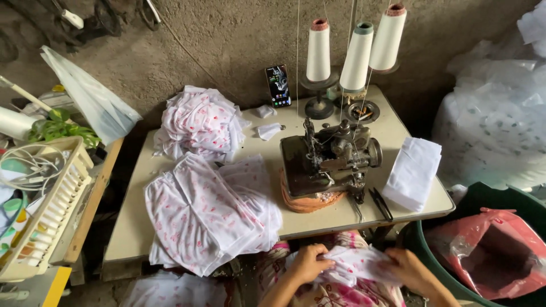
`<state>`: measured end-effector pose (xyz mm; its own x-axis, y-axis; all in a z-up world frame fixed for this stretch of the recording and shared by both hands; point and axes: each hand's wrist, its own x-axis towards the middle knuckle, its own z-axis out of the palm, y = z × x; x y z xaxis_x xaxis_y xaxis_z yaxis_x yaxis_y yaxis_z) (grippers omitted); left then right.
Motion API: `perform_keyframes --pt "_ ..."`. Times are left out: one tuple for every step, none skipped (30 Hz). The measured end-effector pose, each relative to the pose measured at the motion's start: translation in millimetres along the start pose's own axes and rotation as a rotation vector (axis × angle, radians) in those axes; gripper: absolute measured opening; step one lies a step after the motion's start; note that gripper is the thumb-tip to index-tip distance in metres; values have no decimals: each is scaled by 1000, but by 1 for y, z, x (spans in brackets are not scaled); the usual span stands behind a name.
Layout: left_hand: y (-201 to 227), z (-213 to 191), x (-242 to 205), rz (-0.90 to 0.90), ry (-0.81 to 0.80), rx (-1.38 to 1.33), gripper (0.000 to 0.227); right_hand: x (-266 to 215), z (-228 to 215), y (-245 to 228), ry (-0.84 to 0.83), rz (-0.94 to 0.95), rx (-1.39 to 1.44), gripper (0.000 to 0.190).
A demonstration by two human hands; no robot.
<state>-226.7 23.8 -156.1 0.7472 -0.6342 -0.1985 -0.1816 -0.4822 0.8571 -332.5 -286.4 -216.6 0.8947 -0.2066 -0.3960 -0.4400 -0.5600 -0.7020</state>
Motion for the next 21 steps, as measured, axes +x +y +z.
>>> perform_keyframes --pt "10 -12 -9 -4 -2 -2 17 -7 -16 -32 -3 3 0 26" --pt "20 -24 -18 -46 -41 -10 15 -14 -32 -63 -21 -104 -118 19" --pt "30 -37 -27 -86 -83 -15 12 -22 -48 -95 -33 -211 -234 15" --pt "41 -48 -32 -87 -88 -15 12 -28 -58 -122 -33 -207 -231 15" --pt "52 -62 -38 -144 -96 -14 13 -32 -67 -151 -41 -334 -213 17" --pt "64 -75 -44 -200 -104 -13 16 -37 -77 -180 -47 -460 -194 19" --pt "71 -80 -45 -203 -105 -14 16 -42 -83 -207 -49 -459 -193 19" --pt "78 -85 -47 -76 -20 -161 44 -46 -89 -234 -111 -698 -103 20" --pt "85 -91 -49 53 73 -307 72 -49 -95 -263 -175 -941 -12 24" --pt "100 -94 -53 52 79 -309 72 -57 -95 -282 -181 -945 -14 24" --pt "116 -100 -55 329 137 -421 68 -63 -96 -303 -184 -1063 -30 22" --pt "132 -106 -58 609 190 -526 66 -69 -98 -324 -188 -1182 -47 35" --pt "138 -112 -55 614 197 -524 66 -73 -96 -336 -190 -1189 -51 35" --pt "142 -117 -52 741 148 -547 66 -76 -95 -347 -251 -1237 -33 33" --pt "147 -121 -50 862 93 -571 66 -81 -93 -357 -314 -1277 -11 32" --pt "145 -124 -48 862 96 -572 66 -82 -92 -362 -317 -1278 -12 32" --pt "144 -128 -46 703 50 -728 58 -82 -92 -368 -293 -1264 48 19" --pt "143 -131 -43 539 4 -879 50 -82 -92 -373 -269 -1250 108 10" --pt "150 -140 -49 543 -2 -874 50 -82 -94 -375 -261 -1252 107 10" --pt "156 -148 -55 483 83 -830 33 -81 -96 -377 -244 -1204 75 12" --pt "162 -155 -62 419 165 -787 16 -81 -98 -378 -230 -1151 47 13"
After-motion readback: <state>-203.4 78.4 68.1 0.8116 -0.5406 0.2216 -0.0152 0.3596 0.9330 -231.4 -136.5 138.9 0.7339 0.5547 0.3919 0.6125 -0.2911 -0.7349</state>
